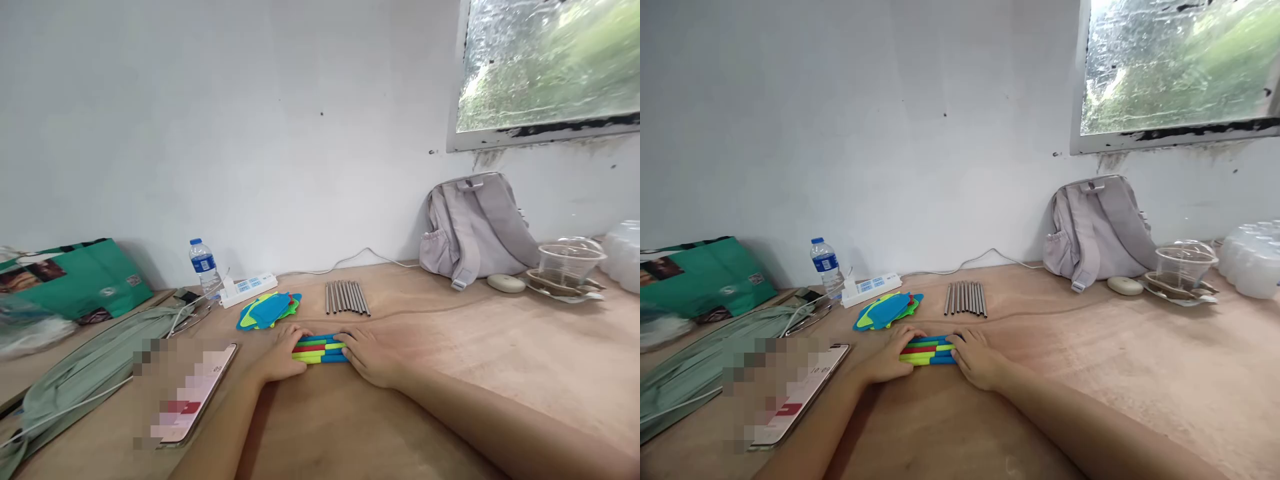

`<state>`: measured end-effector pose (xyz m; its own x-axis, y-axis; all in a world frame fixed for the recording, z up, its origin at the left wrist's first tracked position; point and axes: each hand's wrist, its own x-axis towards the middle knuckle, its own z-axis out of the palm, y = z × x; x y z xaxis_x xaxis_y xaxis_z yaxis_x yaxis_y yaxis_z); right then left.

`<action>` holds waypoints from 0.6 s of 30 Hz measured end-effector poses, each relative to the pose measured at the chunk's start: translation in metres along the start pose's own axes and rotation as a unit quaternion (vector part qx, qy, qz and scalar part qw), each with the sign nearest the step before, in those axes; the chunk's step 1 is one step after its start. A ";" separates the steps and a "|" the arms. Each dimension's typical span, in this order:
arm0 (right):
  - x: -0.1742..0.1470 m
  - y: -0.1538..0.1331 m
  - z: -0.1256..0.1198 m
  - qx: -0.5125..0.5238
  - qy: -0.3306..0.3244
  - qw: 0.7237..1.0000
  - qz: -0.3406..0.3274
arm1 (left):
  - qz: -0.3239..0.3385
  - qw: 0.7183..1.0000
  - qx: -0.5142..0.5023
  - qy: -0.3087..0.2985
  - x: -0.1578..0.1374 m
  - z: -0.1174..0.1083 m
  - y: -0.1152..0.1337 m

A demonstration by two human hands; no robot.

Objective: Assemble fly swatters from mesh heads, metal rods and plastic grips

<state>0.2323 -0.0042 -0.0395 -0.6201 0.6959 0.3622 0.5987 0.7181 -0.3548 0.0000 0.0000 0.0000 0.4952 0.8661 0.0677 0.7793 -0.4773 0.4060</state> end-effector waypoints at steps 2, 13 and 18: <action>0.000 0.000 -0.001 -0.002 -0.003 1.000 -0.001 | -0.003 1.000 0.000 -0.002 0.000 0.000 0.002; 0.000 -0.002 -0.006 -0.014 -0.042 0.999 -0.004 | -0.018 1.000 0.005 0.006 0.001 0.004 0.003; -0.001 -0.001 -0.006 0.005 -0.053 0.999 -0.004 | -0.022 1.000 -0.001 -0.001 0.001 0.003 0.003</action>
<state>0.2356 -0.0059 -0.0341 -0.6751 0.6858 0.2718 0.5886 0.7229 -0.3619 0.0048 -0.0009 -0.0017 0.4615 0.8858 0.0490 0.7995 -0.4392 0.4098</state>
